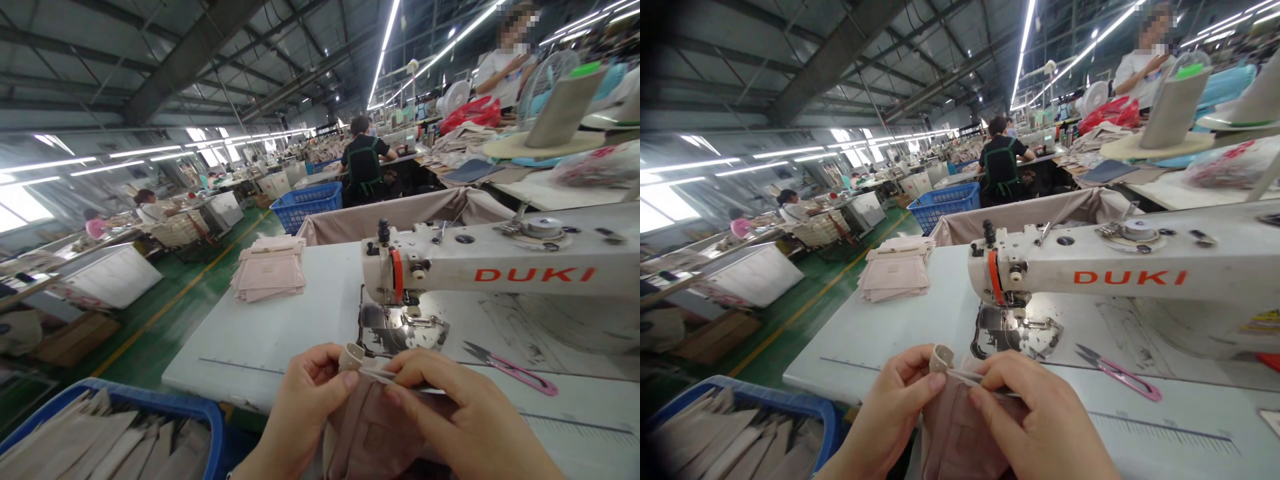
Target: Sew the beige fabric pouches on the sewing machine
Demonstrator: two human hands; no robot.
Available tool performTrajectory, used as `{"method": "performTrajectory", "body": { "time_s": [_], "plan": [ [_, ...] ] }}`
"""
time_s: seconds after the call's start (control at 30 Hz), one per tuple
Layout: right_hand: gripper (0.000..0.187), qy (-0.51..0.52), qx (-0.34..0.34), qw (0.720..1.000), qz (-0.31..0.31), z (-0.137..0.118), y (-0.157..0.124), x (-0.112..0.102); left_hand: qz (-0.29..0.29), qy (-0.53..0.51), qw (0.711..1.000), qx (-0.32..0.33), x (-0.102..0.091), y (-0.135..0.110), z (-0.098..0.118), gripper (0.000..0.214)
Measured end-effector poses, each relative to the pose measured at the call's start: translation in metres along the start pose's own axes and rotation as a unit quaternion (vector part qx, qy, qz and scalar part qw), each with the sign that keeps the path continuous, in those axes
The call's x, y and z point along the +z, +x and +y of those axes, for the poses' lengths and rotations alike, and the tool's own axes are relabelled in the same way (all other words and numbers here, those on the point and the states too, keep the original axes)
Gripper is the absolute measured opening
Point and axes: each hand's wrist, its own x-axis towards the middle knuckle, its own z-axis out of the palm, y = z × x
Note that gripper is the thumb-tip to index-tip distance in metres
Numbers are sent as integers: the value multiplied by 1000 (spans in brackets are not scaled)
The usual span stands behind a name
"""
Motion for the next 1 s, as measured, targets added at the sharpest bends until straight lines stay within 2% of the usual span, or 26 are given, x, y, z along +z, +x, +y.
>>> {"method": "performTrajectory", "body": {
  "time_s": [0.13,0.27,0.33,0.4,0.47,0.53,0.57,0.6,0.67,0.73,0.8,0.87,0.93,1.0],
  "plan": [
    [15,11,3,1000,-6,2,0,3,5,-10,1000,-2,3,-1,-1,20],
    [7,19,41,999,-4,1,0,4,4,18,1000,-4,1,1,7,20],
    [9,45,31,998,-19,-3,1,3,-22,71,997,-18,-5,5,17,21],
    [22,90,-28,993,-71,-6,0,5,-81,137,986,-57,-15,15,28,23],
    [36,123,-86,979,-137,-4,-1,14,-163,236,954,-91,-27,30,35,22],
    [43,93,-104,974,-177,6,-1,31,-216,381,896,-77,-36,52,30,19],
    [43,41,-106,977,-180,14,0,41,-217,455,862,-50,-39,64,24,16],
    [40,-39,-111,978,-171,22,3,51,-200,509,837,-21,-40,78,15,13],
    [28,-209,-147,956,-146,42,12,66,-140,564,813,33,-38,105,-6,8],
    [23,-278,-155,940,-125,60,27,70,-77,592,798,83,-31,132,-26,8],
    [26,-293,-152,937,-118,76,43,63,-23,613,779,129,-20,155,-41,10],
    [30,-299,-159,932,-124,88,54,49,9,621,766,163,-9,171,-50,13],
    [31,-299,-173,928,-138,98,57,35,5,623,760,187,1,179,-57,11],
    [30,-295,-186,925,-152,107,51,25,-19,621,756,205,8,175,-64,11]
  ]
}}
